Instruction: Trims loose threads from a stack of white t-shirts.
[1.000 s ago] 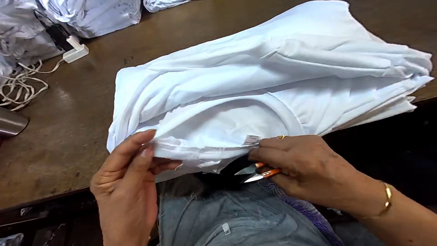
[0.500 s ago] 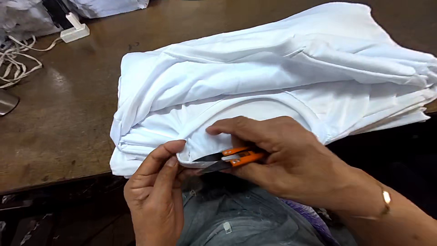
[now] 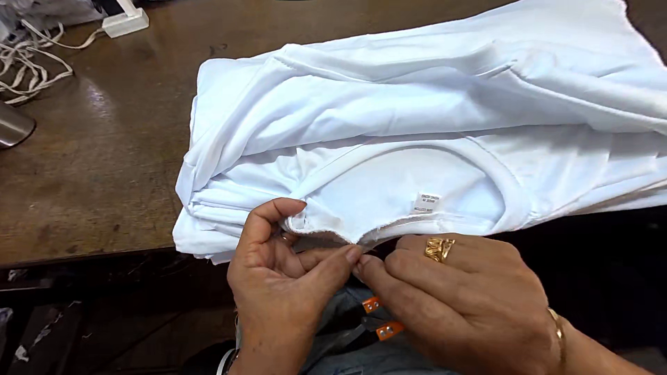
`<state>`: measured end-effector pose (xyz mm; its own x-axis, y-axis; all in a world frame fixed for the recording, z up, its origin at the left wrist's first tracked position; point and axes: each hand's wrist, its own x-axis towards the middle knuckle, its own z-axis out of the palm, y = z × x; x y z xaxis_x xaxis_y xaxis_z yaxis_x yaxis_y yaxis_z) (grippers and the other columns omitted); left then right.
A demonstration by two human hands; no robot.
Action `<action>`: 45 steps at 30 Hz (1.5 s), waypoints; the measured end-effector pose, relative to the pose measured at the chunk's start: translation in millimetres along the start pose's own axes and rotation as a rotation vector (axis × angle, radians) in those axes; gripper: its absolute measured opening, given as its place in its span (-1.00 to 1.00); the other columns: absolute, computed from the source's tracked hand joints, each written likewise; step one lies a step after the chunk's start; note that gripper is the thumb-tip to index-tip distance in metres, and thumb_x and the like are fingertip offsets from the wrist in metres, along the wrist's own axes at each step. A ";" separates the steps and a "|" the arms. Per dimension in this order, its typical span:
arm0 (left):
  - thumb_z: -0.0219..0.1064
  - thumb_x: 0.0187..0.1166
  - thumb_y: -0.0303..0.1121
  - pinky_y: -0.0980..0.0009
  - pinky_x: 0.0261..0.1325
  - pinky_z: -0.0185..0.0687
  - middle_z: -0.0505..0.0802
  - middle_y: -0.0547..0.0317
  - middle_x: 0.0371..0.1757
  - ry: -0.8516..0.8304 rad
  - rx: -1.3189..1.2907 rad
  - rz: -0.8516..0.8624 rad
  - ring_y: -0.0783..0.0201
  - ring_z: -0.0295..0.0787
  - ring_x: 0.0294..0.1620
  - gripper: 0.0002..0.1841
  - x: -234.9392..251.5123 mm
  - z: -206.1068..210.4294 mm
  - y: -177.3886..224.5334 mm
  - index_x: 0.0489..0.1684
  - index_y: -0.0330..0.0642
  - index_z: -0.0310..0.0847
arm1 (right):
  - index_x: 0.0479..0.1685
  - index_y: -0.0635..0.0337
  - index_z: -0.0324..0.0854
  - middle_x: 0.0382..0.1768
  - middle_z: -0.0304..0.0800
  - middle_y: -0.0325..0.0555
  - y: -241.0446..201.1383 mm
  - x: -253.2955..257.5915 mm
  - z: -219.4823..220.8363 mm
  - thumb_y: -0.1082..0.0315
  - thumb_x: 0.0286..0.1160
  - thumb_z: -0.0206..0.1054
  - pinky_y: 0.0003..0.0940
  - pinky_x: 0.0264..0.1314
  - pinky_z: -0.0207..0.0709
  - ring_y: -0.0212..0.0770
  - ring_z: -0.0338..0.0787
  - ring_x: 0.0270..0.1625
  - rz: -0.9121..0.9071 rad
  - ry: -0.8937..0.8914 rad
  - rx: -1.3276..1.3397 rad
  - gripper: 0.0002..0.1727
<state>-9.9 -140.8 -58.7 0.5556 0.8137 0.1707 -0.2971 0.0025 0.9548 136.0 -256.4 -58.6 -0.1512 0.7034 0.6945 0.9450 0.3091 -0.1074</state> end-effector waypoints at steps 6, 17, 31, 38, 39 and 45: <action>0.64 0.03 -0.75 0.30 -0.30 0.95 0.86 -0.04 -0.17 0.026 0.014 -0.037 0.17 0.94 -0.34 -0.28 -2.3 3.1 4.7 0.27 -0.22 0.44 | 0.23 0.21 0.67 -0.31 0.66 -0.12 3.7 -17.2 -5.9 -0.08 0.79 0.08 -0.40 -0.37 0.41 -0.26 0.60 -0.32 0.266 0.027 -0.017 -0.47; 0.65 0.06 -0.67 0.27 -0.22 0.95 0.85 -0.09 -0.07 0.084 -0.039 -0.112 0.15 0.95 -0.25 -0.28 -6.8 4.5 12.4 0.35 -0.26 0.49 | 0.23 0.31 0.72 -0.35 0.62 -0.05 8.7 -23.8 -0.3 0.24 0.77 0.14 -0.35 -0.38 0.32 -0.17 0.55 -0.34 0.209 0.102 -0.132 -0.62; 0.42 0.56 -0.48 0.33 -0.16 0.90 0.88 -0.09 -0.05 0.018 -0.051 -0.085 0.21 0.89 -0.25 -0.71 -2.1 -15.8 16.6 0.22 -0.31 0.74 | -0.11 0.02 0.69 -0.54 0.47 -0.50 5.3 -5.9 -7.2 0.02 0.80 0.15 -0.72 -0.64 0.24 -0.61 0.36 -0.61 0.739 0.174 0.786 -0.68; 0.46 0.47 -0.60 0.41 -0.23 0.89 0.89 -0.03 -0.03 -0.031 0.017 0.031 0.27 0.89 -0.30 -0.65 -5.4 -15.5 8.5 0.24 -0.31 0.74 | -0.26 0.09 0.75 -0.59 0.64 -0.43 -16.6 15.1 15.9 0.30 0.33 0.60 -0.74 -0.70 0.35 -0.59 0.49 -0.64 0.776 0.176 0.814 -0.85; 0.42 0.50 -0.60 0.36 -0.20 0.92 0.88 -0.04 0.00 -0.044 0.030 0.053 0.23 0.90 -0.27 -0.67 -4.9 -16.4 8.0 0.24 -0.33 0.73 | -0.28 0.12 0.75 -0.57 0.66 -0.42 -16.4 16.2 17.3 0.40 0.36 0.53 -0.74 -0.68 0.40 -0.58 0.54 -0.62 0.761 0.179 0.770 -0.93; 0.43 0.54 -0.50 0.35 -0.08 0.91 0.89 0.00 -0.04 -0.039 -0.019 0.057 0.23 0.92 -0.18 -0.70 -5.1 -15.1 0.5 0.21 -0.31 0.71 | -0.39 0.22 0.70 -0.48 0.67 -0.35 -11.6 8.9 16.6 0.49 0.24 0.39 -0.77 -0.46 0.49 -0.61 0.61 -0.43 0.499 0.200 0.589 -0.97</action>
<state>-24.6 -136.3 -62.8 0.5668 0.7899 0.2342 -0.3432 -0.0321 0.9387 118.8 -243.1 -62.9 0.3572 0.7368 0.5740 0.5701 0.3149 -0.7589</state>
